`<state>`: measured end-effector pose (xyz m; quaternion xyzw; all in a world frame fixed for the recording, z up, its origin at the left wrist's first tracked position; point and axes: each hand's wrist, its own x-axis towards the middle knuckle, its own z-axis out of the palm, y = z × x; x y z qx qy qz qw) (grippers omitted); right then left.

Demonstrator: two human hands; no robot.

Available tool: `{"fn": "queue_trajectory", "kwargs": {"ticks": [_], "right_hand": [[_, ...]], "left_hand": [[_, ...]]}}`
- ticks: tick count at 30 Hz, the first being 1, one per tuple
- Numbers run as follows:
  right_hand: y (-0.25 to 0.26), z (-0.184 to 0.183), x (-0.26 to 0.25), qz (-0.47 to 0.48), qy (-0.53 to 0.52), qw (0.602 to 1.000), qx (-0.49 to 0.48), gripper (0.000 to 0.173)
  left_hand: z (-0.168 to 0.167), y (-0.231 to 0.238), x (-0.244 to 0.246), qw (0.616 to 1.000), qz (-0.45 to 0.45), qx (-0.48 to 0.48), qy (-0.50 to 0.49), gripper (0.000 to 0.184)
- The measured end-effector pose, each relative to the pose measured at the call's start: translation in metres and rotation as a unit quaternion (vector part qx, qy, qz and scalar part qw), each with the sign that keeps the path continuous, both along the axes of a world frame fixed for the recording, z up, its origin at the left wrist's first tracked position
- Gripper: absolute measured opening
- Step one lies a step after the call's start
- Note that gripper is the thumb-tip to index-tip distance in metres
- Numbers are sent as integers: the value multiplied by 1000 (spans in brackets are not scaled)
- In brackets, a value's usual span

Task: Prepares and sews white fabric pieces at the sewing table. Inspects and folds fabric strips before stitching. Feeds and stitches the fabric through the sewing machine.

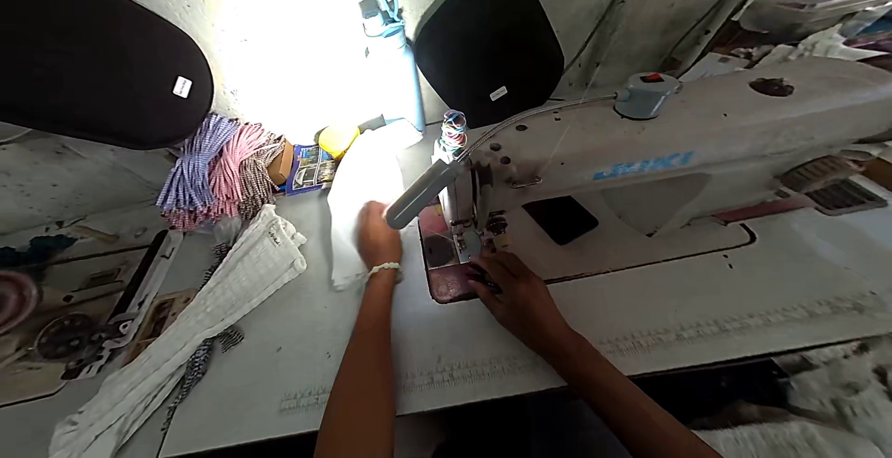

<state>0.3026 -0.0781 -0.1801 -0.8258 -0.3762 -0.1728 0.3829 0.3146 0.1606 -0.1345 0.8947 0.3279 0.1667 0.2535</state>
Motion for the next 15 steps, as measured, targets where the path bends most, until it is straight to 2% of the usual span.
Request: {"fn": "queue_trajectory", "kwargs": {"ticks": [2, 4, 9, 12, 15], "right_hand": [[7, 5, -4, 4, -20, 999, -31, 34], [23, 15, -9, 5, -22, 997, -80, 36], [73, 30, -23, 14, 18, 985, -173, 35], [70, 44, -35, 33, 104, 964, -242, 36], [41, 54, -37, 24, 220, 941, -255, 36]], "left_hand": [[8, 12, -25, 999, 29, -25, -36, 37], [13, 14, -57, 997, 12, -58, -38, 37], [1, -25, -123, 992, -22, -79, -99, 31], [2, -52, -151, 996, -47, -50, -65, 30], [11, -79, -188, 984, -161, -72, 6, 29]]}}
